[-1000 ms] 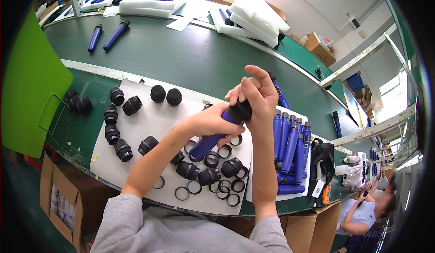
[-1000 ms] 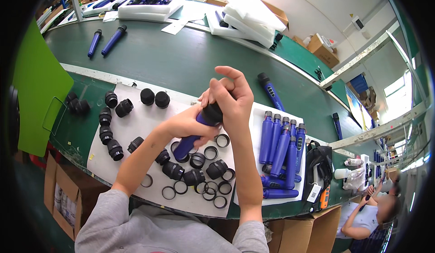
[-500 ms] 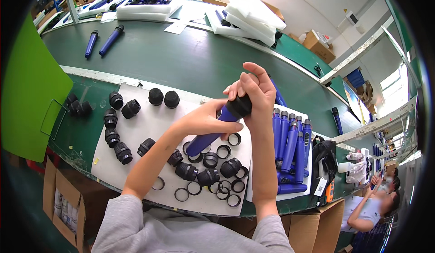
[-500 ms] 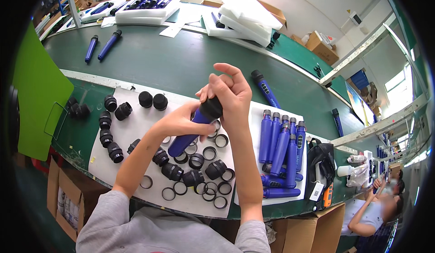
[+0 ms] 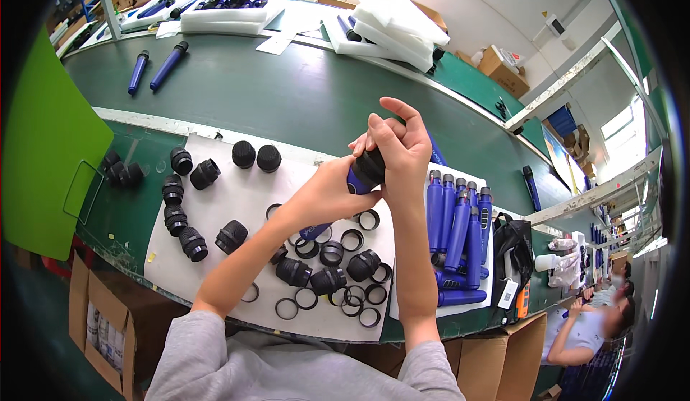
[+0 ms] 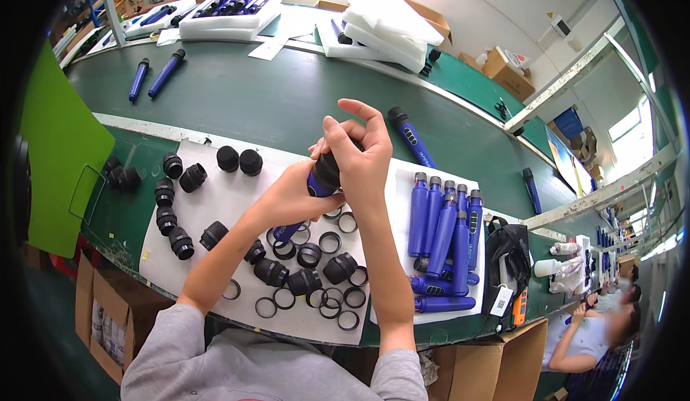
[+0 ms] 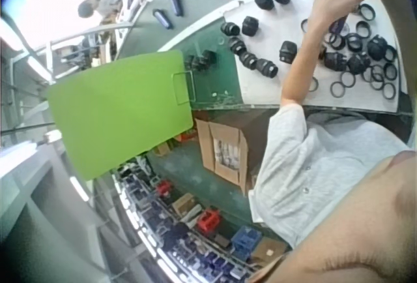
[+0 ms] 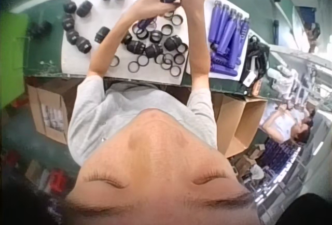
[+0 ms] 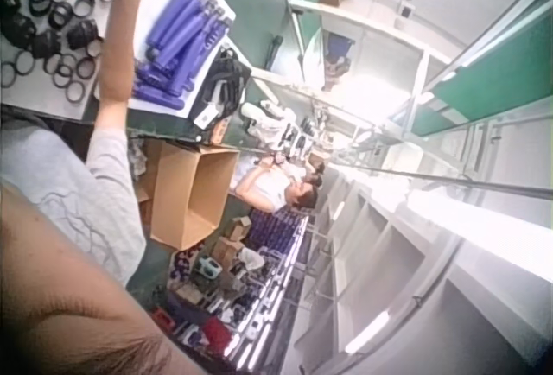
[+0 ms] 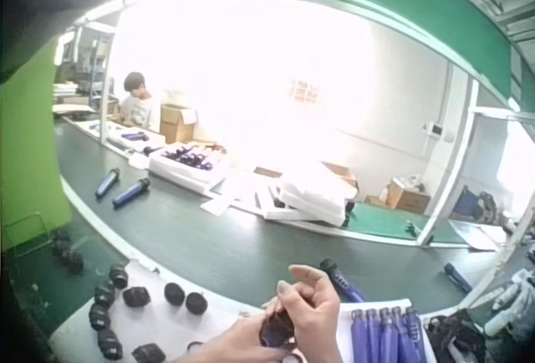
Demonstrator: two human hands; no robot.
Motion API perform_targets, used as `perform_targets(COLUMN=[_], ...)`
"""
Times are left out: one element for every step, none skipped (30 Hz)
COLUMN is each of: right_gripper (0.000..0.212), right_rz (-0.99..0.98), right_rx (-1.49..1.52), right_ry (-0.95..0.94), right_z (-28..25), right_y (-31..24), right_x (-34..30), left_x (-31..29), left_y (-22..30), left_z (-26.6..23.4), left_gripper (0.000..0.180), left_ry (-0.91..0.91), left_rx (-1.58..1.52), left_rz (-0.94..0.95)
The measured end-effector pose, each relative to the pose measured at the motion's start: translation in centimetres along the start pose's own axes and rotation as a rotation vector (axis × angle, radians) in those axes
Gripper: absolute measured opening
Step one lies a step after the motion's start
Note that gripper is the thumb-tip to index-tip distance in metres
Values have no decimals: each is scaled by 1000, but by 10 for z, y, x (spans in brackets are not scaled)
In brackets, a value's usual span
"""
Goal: The person assembles blue cylindrical flashlights by picking up the main body and screwing on black textured head caps. They handle the components one at a time, tightening the caps by hand and placing the finished units on the table. The workspace is organized with loose parts and completed items.
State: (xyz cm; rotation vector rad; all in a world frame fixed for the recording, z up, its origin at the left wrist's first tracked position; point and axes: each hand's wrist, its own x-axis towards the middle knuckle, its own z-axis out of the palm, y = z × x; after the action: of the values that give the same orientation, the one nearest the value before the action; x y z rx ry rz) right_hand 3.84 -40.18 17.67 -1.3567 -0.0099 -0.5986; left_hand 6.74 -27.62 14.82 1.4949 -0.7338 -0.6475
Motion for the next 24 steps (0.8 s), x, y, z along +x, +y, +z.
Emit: perform_targets(right_gripper=[34,34,35,34,34,34,32,32,32,33,30,30,29,28,27,27,26,27,27,28,28,28,28,27], right_rz=[10,19,29,45,60,76,58,55,52,44,70,90,110,129,114,100,85,72,59,46,57,70,83,72], right_rx=[29,57,85,160,235,309,283,224,165,108,113,133,157,181,174,165,156,165,173,183,196,209,221,210], right_ry=[-23,-46,-69,-122,-174,-226,-252,-233,-215,-192,-134,-99,-69,-38,-41,-45,-51,-58,-66,-74,-50,-24,1,-1], right_z=[-1,-3,-5,-7,-8,-8,-6,-7,-8,-9,-8,-8,-6,-4,-4,-3,-3,-4,-5,-6,-7,-7,-7,-7], right_y=[-2,-4,-5,-5,-5,-5,-4,-2,-1,-1,0,0,-1,-2,-4,-7,-9,-8,-5,-4,-3,-3,-2,-1], right_x=[0,1,1,1,2,2,-1,-1,0,1,1,1,1,1,1,-1,-2,-1,0,1,2,2,2,3], left_x=[-2,-2,-1,-1,-1,-2,-3,-3,-3,-2,0,0,-2,-2,-3,-4,-5,-6,-6,-5,-5,-5,-4,-3], left_y=[3,4,1,-4,-7,-7,-9,-8,-3,-3,-3,-4,-1,0,0,-1,-2,-3,-4,-3,-2,0,1,2], left_z=[-5,-9,-10,-12,-12,-12,-9,-6,-3,-3,-4,-3,-2,-2,-2,-1,1,2,3,3,3,3,3,3], left_gripper=[23,23,24,26,27,26,25,24,23,23,23,25,26,27,27,28,29,30,31,28,25,22,26,30], left_ry=[-66,-133,-183,-230,-277,-319,-363,-406,-332,-298,-263,-229,-193,-189,-185,-179,-169,-159,-149,-115,-79,-46,8,61], left_rx=[-40,-80,-144,-211,-278,-359,-444,-529,-437,-408,-380,-351,-360,-354,-348,-344,-339,-334,-329,-333,-337,-343,-238,-132], left_rz=[-10,-20,0,18,37,-13,-64,-115,-97,-109,-121,-133,-141,-140,-140,-137,-105,-73,-41,-26,-11,3,49,96])
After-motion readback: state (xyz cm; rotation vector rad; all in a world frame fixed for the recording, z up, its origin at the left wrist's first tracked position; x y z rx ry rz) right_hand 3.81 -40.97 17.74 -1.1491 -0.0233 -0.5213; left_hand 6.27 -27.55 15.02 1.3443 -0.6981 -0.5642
